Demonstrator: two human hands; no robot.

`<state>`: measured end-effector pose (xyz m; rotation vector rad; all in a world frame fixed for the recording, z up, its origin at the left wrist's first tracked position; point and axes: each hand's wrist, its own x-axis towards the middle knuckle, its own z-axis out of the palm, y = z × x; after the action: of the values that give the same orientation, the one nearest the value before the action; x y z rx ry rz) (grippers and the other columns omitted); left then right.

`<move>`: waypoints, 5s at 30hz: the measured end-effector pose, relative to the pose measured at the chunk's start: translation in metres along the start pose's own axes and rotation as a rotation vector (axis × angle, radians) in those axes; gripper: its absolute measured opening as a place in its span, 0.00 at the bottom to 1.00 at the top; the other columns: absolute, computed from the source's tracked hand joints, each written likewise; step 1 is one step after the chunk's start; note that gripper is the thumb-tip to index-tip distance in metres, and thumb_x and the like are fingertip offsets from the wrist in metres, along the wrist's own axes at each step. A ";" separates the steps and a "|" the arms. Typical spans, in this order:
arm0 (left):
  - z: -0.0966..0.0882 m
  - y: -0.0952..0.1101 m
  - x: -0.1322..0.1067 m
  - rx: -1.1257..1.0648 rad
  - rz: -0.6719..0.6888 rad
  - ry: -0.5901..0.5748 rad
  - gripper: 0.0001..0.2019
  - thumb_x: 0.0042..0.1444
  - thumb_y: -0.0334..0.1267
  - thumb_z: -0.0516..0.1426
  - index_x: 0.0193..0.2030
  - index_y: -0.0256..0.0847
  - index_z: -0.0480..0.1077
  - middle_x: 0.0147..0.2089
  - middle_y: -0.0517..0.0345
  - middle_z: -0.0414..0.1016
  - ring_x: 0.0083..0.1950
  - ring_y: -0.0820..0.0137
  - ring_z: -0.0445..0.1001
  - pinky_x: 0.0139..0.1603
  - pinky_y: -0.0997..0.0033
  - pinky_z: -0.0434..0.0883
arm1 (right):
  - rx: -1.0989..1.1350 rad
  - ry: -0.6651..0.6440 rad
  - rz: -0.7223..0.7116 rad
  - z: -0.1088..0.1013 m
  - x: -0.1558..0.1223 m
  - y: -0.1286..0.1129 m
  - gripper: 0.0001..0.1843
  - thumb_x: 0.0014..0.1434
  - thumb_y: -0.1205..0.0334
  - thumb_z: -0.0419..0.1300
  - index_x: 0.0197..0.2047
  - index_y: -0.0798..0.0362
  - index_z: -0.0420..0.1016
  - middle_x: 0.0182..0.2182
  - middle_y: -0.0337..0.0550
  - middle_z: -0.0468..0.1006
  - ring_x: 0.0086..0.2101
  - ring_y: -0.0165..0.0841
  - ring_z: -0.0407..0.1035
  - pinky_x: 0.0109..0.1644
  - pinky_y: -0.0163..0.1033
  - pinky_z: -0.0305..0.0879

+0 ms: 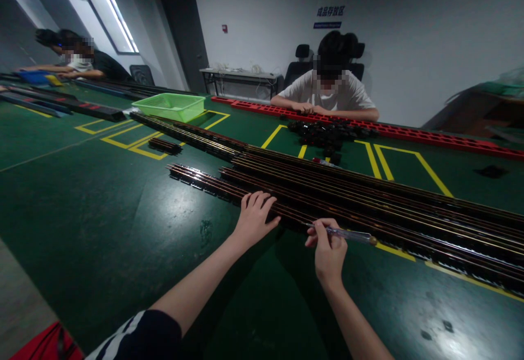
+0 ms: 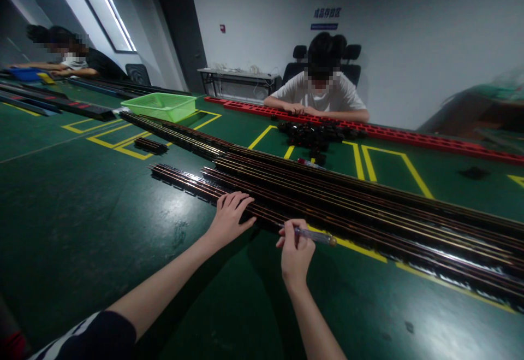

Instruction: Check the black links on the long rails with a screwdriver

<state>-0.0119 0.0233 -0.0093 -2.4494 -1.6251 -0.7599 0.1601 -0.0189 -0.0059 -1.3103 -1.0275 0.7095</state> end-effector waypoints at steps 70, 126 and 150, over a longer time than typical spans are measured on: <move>0.001 0.000 0.001 -0.007 0.002 -0.004 0.19 0.56 0.44 0.54 0.53 0.40 0.64 0.54 0.50 0.69 0.59 0.58 0.61 0.59 0.51 0.53 | -0.007 -0.009 0.032 0.000 0.000 -0.001 0.15 0.55 0.50 0.56 0.29 0.54 0.67 0.19 0.36 0.71 0.15 0.27 0.64 0.18 0.31 0.61; 0.002 0.000 0.001 0.005 0.005 0.004 0.19 0.55 0.43 0.55 0.52 0.40 0.64 0.53 0.50 0.69 0.58 0.58 0.61 0.59 0.52 0.53 | -0.016 -0.015 0.040 -0.001 0.000 0.000 0.13 0.56 0.52 0.56 0.29 0.53 0.66 0.19 0.35 0.71 0.15 0.27 0.65 0.18 0.31 0.61; 0.004 -0.002 0.000 0.024 0.007 0.029 0.18 0.56 0.46 0.55 0.50 0.41 0.64 0.51 0.51 0.70 0.57 0.59 0.62 0.58 0.53 0.53 | -0.025 -0.010 0.027 -0.001 0.000 0.002 0.14 0.56 0.51 0.55 0.30 0.54 0.66 0.19 0.36 0.71 0.15 0.27 0.65 0.19 0.32 0.61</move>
<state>-0.0126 0.0253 -0.0129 -2.4151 -1.6050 -0.7672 0.1612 -0.0187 -0.0074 -1.3456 -1.0306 0.7266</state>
